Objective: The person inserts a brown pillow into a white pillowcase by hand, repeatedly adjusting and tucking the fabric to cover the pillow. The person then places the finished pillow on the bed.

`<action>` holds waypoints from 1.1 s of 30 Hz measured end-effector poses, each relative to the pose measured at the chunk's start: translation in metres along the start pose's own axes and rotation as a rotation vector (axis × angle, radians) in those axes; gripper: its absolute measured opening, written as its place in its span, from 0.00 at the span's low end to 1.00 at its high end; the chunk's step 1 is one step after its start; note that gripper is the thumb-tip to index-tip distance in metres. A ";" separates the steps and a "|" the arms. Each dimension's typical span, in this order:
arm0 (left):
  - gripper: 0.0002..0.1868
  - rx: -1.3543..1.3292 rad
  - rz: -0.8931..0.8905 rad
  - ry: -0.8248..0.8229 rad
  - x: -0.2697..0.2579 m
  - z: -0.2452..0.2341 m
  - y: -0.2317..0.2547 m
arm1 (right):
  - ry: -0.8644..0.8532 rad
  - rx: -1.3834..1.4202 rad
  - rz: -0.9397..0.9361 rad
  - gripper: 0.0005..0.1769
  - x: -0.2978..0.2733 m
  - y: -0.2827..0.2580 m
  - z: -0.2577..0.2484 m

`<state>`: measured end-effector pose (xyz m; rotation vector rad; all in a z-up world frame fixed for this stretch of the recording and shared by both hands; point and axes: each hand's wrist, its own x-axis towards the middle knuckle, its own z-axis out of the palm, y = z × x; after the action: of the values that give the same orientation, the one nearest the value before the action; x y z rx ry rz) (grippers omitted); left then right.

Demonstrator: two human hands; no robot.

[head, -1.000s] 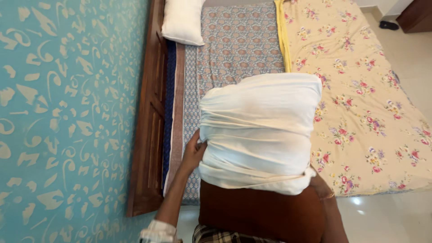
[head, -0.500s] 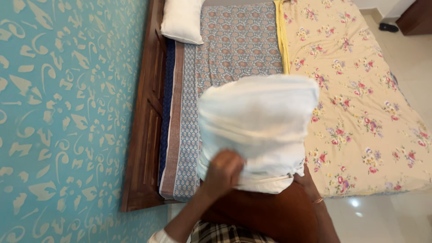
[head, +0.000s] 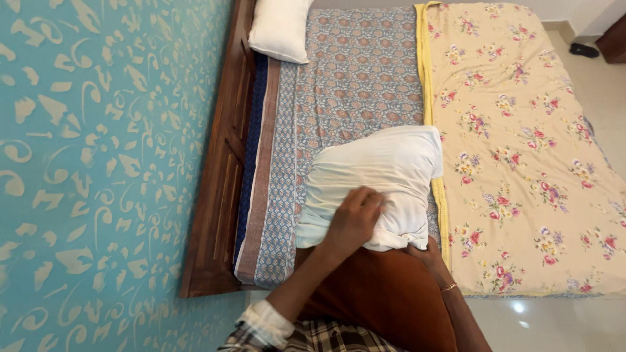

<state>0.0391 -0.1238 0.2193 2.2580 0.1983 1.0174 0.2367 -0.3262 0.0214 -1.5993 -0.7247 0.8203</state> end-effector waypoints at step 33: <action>0.29 0.345 -0.105 -0.088 -0.039 -0.006 0.017 | 0.143 -0.151 -0.011 0.31 -0.008 -0.070 0.049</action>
<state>0.0061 -0.1489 0.2089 2.5640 0.4814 0.8801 0.1898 -0.2934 0.0855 -1.7681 -0.7059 0.6477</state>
